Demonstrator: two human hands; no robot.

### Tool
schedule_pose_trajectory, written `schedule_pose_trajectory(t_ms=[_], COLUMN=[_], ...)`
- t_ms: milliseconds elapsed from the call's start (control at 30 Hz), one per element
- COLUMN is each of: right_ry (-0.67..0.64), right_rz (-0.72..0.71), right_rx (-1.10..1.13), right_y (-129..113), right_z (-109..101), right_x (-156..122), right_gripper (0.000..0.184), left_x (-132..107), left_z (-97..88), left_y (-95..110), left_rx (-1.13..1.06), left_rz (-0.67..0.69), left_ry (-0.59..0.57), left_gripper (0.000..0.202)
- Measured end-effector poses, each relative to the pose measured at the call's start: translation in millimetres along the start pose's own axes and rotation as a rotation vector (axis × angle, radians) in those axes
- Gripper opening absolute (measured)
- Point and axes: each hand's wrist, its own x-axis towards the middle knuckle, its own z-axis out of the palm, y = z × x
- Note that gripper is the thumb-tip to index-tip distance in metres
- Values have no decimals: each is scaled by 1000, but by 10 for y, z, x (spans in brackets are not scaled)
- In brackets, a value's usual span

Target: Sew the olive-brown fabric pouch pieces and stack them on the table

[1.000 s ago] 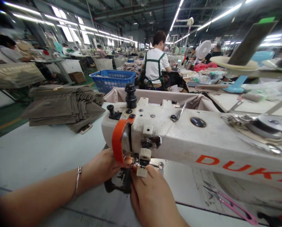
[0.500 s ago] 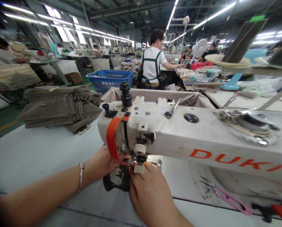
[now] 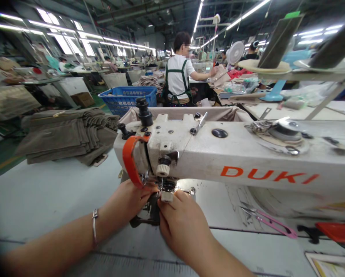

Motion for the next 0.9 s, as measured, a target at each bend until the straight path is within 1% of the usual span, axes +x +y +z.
schedule_pose_trajectory(t_ms=[100, 167, 200, 233, 300, 333, 400, 433, 467, 533, 600, 667, 767, 900], right_ry=[26, 28, 20, 6, -30, -47, -59, -60, -54, -47, -47, -46, -60, -67], right_rz=[-13, -17, -14, -10, -10, -18, -44, -60, -76, -105, -120, -113, -92, -103], right_rx=[11, 28, 37, 46, 62, 69, 79, 86, 94, 110, 116, 96, 56, 62], right_y=[-7, -1, 7, 20, 54, 74, 113, 129, 141, 150, 139, 115, 78, 64], right_z=[-13, -21, -25, -29, -37, -41, -51, -57, -63, -75, -89, -102, -114, -97], right_x=[-4, -8, -12, -18, -37, -49, -71, -79, -84, -85, -84, -87, -104, -126], right_gripper=[25, 24, 24, 24, 25, 26, 30, 32, 34, 34, 32, 31, 28, 27], left_x=[-8, -72, -126, -192, -346, -425, -563, -618, -663, -725, -757, -769, -768, -741], left_z=[-59, -135, -181, -229, -314, -344, -365, -353, -328, -247, -149, -58, 21, 1], left_y=[-20, -47, -46, -27, 70, 141, 296, 362, 414, 469, 476, 471, 475, 477], left_rx=[5, 51, 77, 94, 73, 41, 1, 4, 18, 49, 57, 41, 11, -17], left_rz=[-26, -75, -114, -156, -210, -206, -146, -107, -71, -19, 1, 33, 107, 139], left_ry=[-25, -53, -75, -100, -173, -213, -278, -281, -259, -172, -79, -14, 37, 30], left_gripper=[21, 14, 15, 20, 30, 33, 41, 45, 47, 46, 41, 39, 37, 37])
